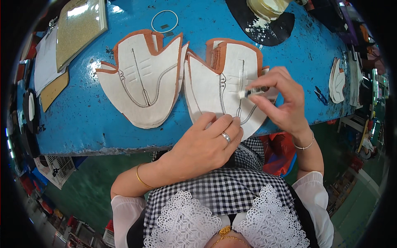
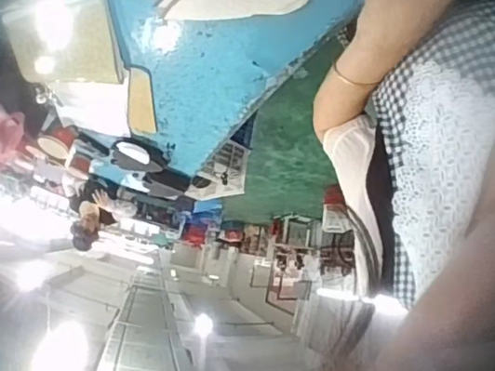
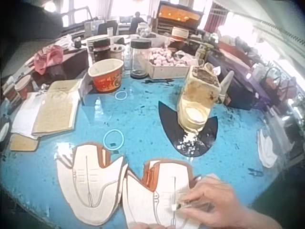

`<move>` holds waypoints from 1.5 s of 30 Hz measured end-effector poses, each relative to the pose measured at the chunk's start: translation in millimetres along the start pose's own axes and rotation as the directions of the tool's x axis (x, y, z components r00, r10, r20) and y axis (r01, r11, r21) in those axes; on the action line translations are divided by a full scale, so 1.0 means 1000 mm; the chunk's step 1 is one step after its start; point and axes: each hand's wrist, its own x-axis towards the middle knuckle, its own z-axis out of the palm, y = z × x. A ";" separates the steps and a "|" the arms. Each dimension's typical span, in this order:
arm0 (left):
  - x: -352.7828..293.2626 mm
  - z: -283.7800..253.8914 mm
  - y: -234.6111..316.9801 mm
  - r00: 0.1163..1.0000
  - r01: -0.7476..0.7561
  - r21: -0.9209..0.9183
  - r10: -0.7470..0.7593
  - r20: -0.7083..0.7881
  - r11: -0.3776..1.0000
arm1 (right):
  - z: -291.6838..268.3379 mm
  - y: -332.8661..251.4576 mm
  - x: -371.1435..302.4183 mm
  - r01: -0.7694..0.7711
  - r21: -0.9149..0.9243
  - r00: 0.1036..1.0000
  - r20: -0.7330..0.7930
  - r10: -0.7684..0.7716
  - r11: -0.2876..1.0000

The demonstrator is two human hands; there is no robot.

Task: The person applies white glue to shoe components using a small brush applicator.

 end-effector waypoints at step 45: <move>-0.010 -0.004 -0.009 0.999 0.004 -0.023 -0.005 -0.051 1.000 | 0.022 -0.015 -0.003 0.102 -0.077 0.989 -0.101 -0.109 0.992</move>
